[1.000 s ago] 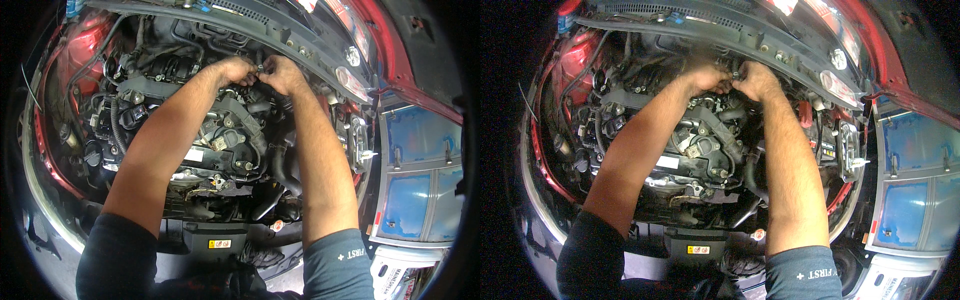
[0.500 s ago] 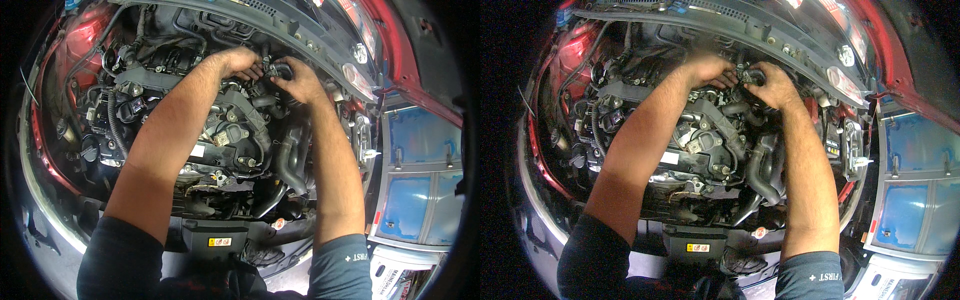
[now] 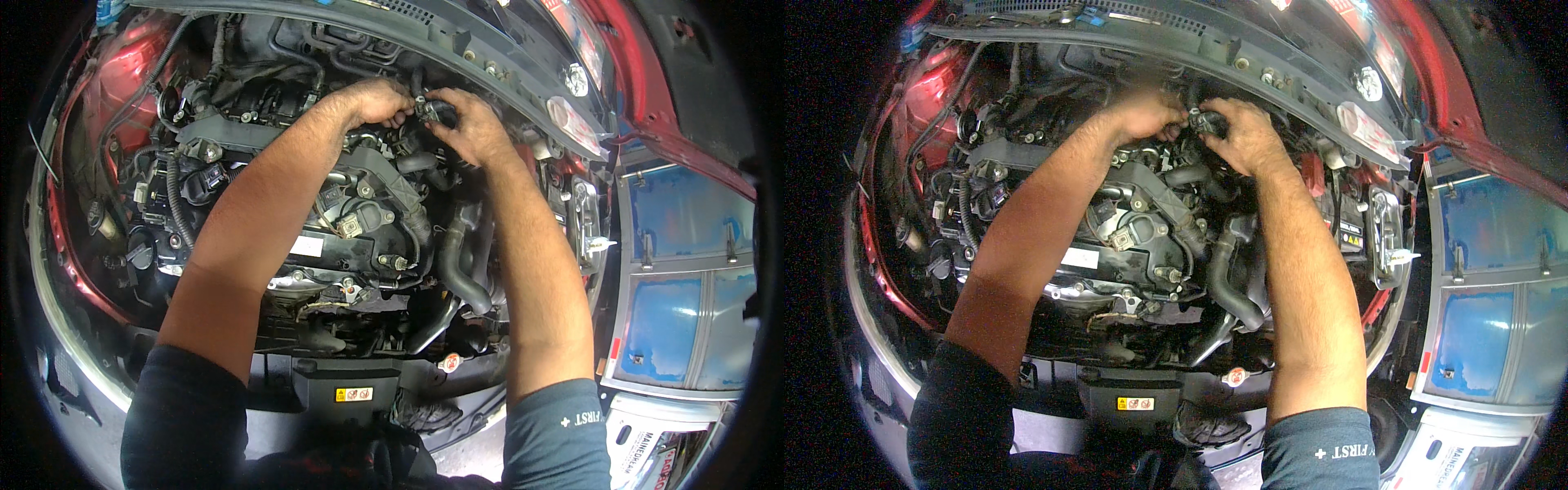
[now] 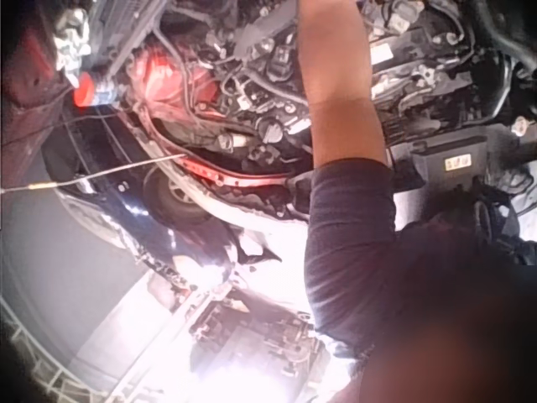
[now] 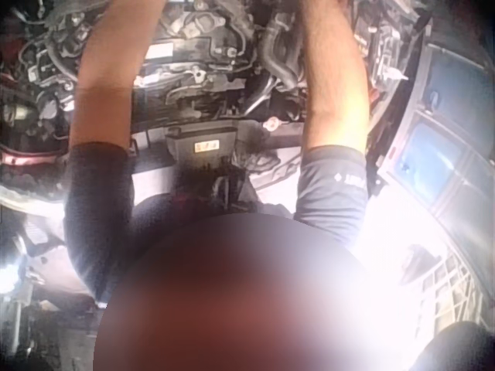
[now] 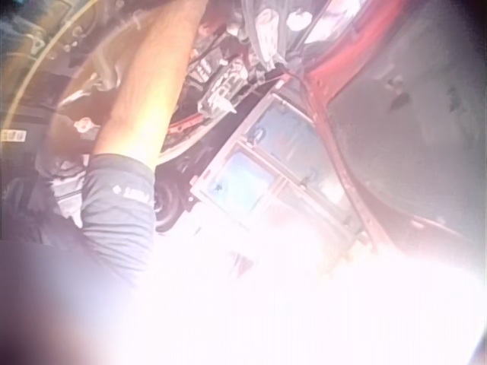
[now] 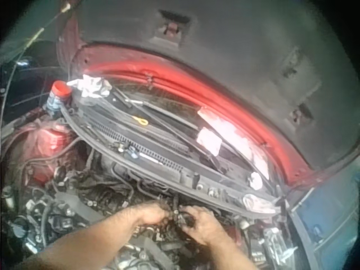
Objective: The person removes a large air intake assembly from the engine bay, then reinstalls it and secures it with a clamp. The person also reconnects several electrical connectors and adjusts hoses within the engine compartment.
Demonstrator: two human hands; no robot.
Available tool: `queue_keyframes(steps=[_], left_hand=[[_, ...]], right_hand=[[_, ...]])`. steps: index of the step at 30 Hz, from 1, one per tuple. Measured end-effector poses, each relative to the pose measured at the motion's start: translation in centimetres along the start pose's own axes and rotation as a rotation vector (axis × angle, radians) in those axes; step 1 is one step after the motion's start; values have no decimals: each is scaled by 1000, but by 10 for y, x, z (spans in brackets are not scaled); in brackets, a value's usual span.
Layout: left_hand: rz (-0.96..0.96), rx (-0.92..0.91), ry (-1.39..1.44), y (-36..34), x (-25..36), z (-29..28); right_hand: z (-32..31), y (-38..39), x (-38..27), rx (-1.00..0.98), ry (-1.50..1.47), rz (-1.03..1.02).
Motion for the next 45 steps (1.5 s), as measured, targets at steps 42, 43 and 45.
queue_keyframes(steps=[42, 43, 45], left_hand=[[-10, -60, 35, 0, -3, -2], [60, 20, -148, 3, 1, -3], [224, 245, -392, 16, 12, -2]], right_hand=[[82, 425, -250, -49, -235, 357], [84, 427, -250, -61, -215, 372], [85, 428, -251, -24, -191, 341]])
Point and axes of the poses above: each hand's wrist, its own y-axis away from the middle knuckle, its own z-axis out of the palm, x = y × z, the point moved 3 cm from there along -y, towards the middle knuckle, and after that the axes turned 6 degrees about -z, right-handed, at the moved point
